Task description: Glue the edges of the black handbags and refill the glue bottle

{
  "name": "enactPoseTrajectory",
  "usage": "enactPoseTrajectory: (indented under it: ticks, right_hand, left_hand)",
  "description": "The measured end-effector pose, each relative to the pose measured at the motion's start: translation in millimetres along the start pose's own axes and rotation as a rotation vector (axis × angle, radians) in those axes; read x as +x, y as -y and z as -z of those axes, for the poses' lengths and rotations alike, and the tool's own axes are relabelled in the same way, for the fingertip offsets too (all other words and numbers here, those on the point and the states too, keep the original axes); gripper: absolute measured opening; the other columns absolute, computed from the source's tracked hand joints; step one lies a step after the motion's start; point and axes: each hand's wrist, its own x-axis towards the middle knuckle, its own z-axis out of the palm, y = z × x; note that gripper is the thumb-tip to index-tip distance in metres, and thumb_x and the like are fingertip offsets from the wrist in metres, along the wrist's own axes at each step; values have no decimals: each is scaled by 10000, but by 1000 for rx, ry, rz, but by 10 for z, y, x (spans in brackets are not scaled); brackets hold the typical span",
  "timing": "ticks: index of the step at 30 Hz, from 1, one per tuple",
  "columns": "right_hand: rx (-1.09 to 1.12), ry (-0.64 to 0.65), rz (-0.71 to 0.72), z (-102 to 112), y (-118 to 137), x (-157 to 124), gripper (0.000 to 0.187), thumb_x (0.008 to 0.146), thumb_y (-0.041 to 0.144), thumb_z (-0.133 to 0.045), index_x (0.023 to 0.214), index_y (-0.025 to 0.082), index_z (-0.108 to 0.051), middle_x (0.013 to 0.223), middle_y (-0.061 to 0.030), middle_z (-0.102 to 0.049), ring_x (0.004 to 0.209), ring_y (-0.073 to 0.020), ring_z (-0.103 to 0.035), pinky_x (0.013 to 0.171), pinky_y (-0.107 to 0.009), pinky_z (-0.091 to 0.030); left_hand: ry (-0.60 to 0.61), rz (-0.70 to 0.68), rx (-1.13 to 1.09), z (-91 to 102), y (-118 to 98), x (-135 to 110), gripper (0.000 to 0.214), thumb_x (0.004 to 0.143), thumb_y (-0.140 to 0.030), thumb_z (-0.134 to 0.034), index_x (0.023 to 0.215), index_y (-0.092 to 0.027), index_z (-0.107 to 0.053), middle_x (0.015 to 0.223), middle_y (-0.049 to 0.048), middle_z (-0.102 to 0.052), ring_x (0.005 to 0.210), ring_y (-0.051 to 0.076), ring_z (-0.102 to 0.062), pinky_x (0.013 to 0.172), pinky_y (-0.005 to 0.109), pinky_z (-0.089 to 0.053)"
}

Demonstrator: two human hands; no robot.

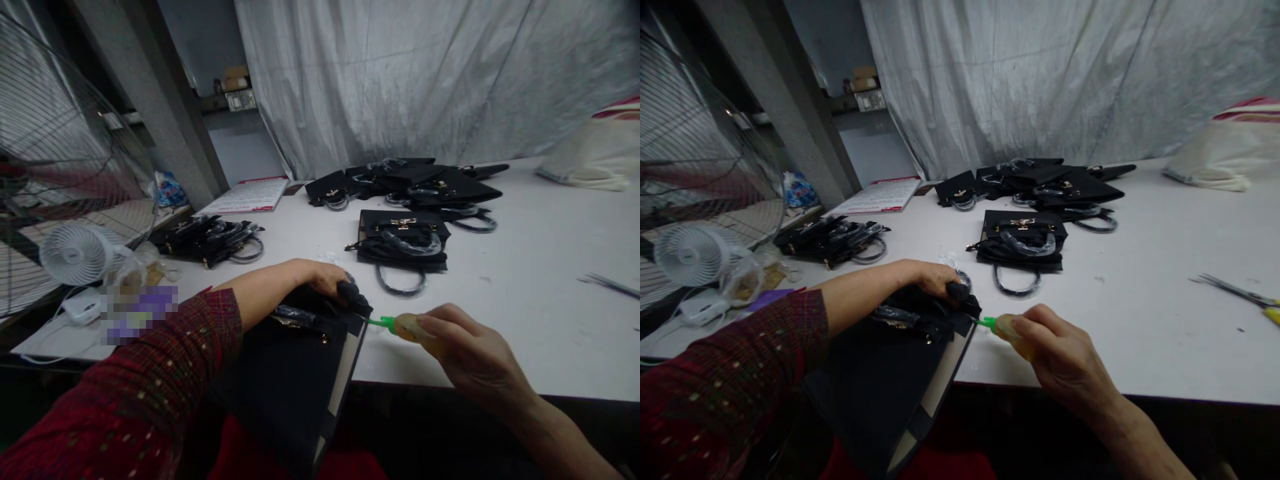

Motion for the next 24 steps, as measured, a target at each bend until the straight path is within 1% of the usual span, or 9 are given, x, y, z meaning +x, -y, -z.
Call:
enactPoseTrajectory:
  ticks: [2, 6, 10, 14, 17, 20, 24]
  right_hand:
    - [3, 2, -9, 2, 0, 2, 398, 894, 34, -494, 1210, 254, -595, 938, -42, -628, 698, -132, -646, 559, -214, -537]
    - [-14, -30, -13, 4, 19, 16, 401, 891, 31, -503, 1205, 264, -593, 963, -48, -632, 725, -143, -659, 580, -221, -546]
    - [-4, -11, -12, 15, 30, 34, 356, 902, 52, -506, 1190, 247, -583, 934, -49, -627, 696, -141, -652, 551, -217, -537]
    - [-13, -28, -19, 11, 21, 45, 345, 900, 50, -512, 1181, 236, -588, 962, -59, -632, 716, -143, -666, 562, -217, -546]
    - [3, -12, -14, 3, 18, 30, 369, 893, 43, -500, 1191, 242, -588, 938, -51, -628, 694, -137, -657, 550, -214, -541]
    - [5, -12, -16, 9, 25, 8, 397, 890, 35, -496, 1217, 246, -577, 960, -60, -630, 714, -143, -662, 559, -218, -549]
    - [3, -15, -7, 27, 48, -5, 377, 890, 43, -502, 1203, 239, -579, 943, -57, -625, 694, -137, -653, 548, -212, -544]
  left_hand:
    - [0, 1, 2, -2, -1, 0, 216, 753, -204, -738, 965, -220, -776, 864, -15, -757, 857, 180, -643, 894, 319, -512]
    - [2, 1, 7, -3, 7, 4, 221, 758, -212, -737, 976, -215, -776, 850, -12, -753, 858, 182, -642, 907, 326, -509]
    - [1, -2, 11, -7, 23, 15, 218, 769, -222, -737, 984, -210, -774, 893, -3, -758, 871, 180, -645, 904, 320, -511]
    - [-7, 1, 21, -9, 35, 18, 204, 783, -243, -737, 981, -209, -769, 920, -2, -762, 860, 173, -641, 885, 312, -512]
    - [-6, 0, 29, -4, 37, 19, 199, 776, -256, -750, 965, -201, -772, 912, 7, -764, 856, 181, -641, 874, 314, -511]
    - [-6, -1, 31, -1, 36, 17, 188, 778, -249, -748, 958, -200, -772, 894, 5, -763, 858, 183, -643, 869, 308, -508]
    - [-6, -2, 34, -6, 41, 17, 178, 782, -251, -746, 948, -192, -768, 875, 1, -756, 853, 180, -642, 868, 307, -506]
